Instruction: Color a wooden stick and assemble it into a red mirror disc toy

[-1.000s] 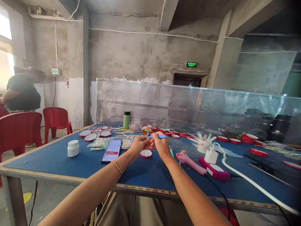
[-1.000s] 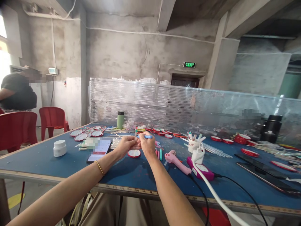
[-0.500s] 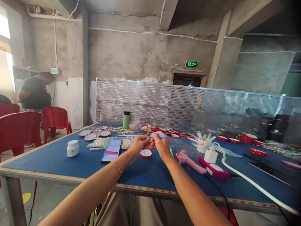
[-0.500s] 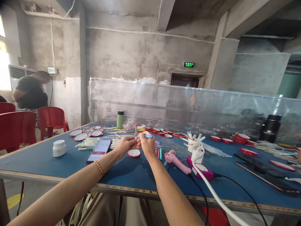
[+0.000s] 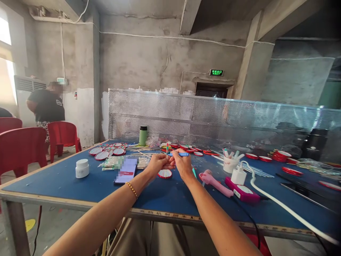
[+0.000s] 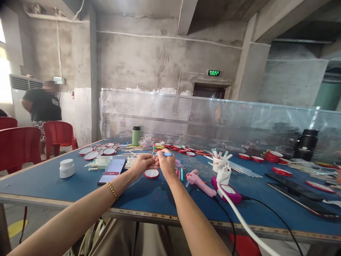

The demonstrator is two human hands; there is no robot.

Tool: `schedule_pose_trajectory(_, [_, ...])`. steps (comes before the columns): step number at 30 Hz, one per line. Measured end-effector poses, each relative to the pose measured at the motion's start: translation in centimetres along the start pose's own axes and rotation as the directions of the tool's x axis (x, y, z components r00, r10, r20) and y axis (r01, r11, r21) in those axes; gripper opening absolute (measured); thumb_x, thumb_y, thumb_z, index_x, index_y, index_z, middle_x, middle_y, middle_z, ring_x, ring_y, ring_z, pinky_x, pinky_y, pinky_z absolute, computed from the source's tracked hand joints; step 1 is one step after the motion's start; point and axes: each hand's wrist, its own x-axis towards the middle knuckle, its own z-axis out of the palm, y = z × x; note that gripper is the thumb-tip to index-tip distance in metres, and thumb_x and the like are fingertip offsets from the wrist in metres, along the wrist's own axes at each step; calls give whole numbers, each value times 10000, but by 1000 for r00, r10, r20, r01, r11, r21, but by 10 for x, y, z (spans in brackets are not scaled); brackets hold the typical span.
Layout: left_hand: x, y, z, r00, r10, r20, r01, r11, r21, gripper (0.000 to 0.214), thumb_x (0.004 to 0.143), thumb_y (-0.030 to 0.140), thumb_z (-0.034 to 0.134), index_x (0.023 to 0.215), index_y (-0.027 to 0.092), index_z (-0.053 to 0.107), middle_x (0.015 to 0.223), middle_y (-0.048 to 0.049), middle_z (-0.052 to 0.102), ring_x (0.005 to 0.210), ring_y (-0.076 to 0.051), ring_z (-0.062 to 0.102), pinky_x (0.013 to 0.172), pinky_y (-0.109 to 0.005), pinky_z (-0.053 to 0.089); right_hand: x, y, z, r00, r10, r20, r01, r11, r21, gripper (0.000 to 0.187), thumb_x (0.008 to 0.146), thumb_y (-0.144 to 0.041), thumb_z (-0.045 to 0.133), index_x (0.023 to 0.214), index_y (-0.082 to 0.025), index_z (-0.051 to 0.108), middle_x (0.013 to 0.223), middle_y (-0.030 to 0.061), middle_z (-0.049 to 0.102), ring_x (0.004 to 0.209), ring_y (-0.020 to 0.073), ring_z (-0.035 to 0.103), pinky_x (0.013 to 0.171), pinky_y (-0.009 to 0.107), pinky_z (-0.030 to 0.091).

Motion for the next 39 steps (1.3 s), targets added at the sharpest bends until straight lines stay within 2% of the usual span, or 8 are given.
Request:
schedule_pose_trajectory(16, [0,1,1,1000,-5,-9,5,1000,-2,225,743,253,809,682,118,639,687,-63,730,617,-152,726,725,-250,605,-1,-3,0,1000,13,-3,-13,999,33,161,701,-340,575,604,-212,568,445,-24,628,303,108,520,316,185,398])
schedule_pose_trajectory(27, [-1,1,0,1000,2,-16,-2,1000,0,223,694,259,810,668,125,633,671,-39,725,609,-155,721,716,-262,600,0,-1,1,1000,-10,7,10,1000,26,190,698,-346,590,570,-216,536,458,-24,630,312,101,505,316,191,415])
schedule_pose_trajectory(39, [0,0,0,1000,-10,-17,10,1000,4,207,718,245,792,684,126,627,653,-30,715,599,-153,718,710,-259,600,1,0,1,1000,10,-13,-10,1000,9,149,673,-322,578,575,-220,533,443,-34,616,308,107,510,304,195,411])
